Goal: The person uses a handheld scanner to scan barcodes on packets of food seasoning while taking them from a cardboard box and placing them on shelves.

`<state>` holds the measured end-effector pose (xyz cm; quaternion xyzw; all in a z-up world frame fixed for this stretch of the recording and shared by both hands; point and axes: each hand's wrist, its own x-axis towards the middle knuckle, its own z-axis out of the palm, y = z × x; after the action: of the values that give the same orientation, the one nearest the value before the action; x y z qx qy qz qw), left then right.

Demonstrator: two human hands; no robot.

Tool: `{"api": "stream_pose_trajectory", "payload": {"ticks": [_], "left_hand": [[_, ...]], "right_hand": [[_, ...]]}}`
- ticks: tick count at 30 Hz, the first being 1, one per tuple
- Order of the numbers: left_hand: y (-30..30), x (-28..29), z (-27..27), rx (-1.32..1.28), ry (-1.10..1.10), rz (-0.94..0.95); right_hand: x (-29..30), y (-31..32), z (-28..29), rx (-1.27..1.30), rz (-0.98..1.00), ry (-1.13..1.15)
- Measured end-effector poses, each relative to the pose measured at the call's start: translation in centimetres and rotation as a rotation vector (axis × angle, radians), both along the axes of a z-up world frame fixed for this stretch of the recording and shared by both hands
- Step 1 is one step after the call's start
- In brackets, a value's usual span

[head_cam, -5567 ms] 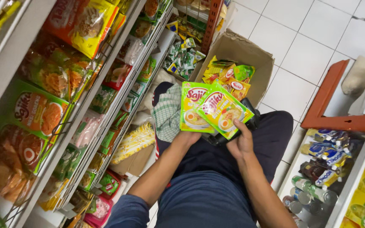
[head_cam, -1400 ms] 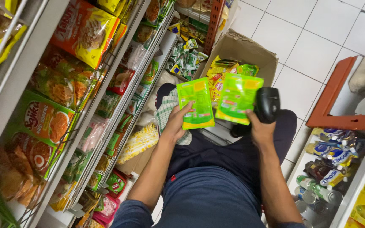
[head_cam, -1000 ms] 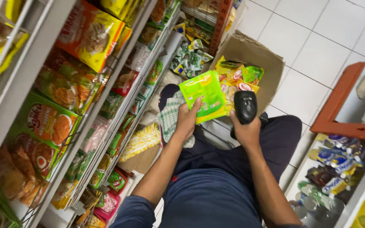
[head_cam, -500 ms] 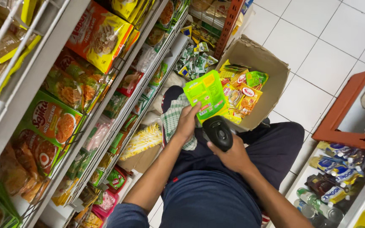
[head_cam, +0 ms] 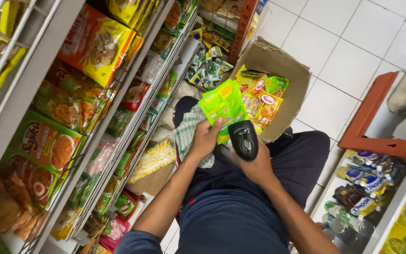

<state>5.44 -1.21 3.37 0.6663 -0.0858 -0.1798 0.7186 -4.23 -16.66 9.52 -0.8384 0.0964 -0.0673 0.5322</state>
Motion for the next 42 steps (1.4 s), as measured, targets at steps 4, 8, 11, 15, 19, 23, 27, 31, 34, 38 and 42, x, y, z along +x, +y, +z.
{"api": "stream_pose_trajectory", "payload": {"ticks": [4,8,11,15,19,23,27,31,34,38,42], "left_hand": [[-0.3,-0.3,1.5,0.064,-0.083,0.059],[-0.9,-0.5,3.5,0.281,-0.076,0.049],[-0.4,-0.6,5.2,0.210,-0.257,0.032],[0.6,-0.5,6.8,0.098,-0.367,-0.024],[0.5,-0.7,6.9,0.102,-0.233,0.052],[0.0,-0.9,7.0,0.070,-0.143,0.165],[-0.2,-1.2,6.9,0.002,-0.230,0.199],[-0.4,-1.3,7.2,0.031,-0.285,0.223],[-0.6,-1.4,7.4,-0.025,-0.268,0.222],[-0.2,-1.4,6.9,-0.212,-0.061,0.158],[0.9,-0.4,4.9,-0.053,-0.118,0.154]], "right_hand": [[1.7,0.4,0.0,0.003,-0.121,-0.149],[3.1,0.9,-0.3,0.012,-0.015,-0.287],[3.5,1.0,-0.9,0.122,-0.005,-0.220],[4.0,1.2,-1.8,0.103,-0.049,-0.175],[4.7,1.2,-0.6,-0.028,-0.032,-0.143],[5.0,1.5,2.1,-0.098,0.040,-0.171],[5.4,1.6,3.1,-0.214,0.106,-0.350],[5.6,1.8,2.9,-0.229,0.087,-0.274],[5.4,1.5,1.9,-0.204,0.119,-0.446],[4.2,0.4,-3.3,0.090,0.009,-0.140],[3.0,-1.7,-10.1,0.457,-0.108,0.001]]}}
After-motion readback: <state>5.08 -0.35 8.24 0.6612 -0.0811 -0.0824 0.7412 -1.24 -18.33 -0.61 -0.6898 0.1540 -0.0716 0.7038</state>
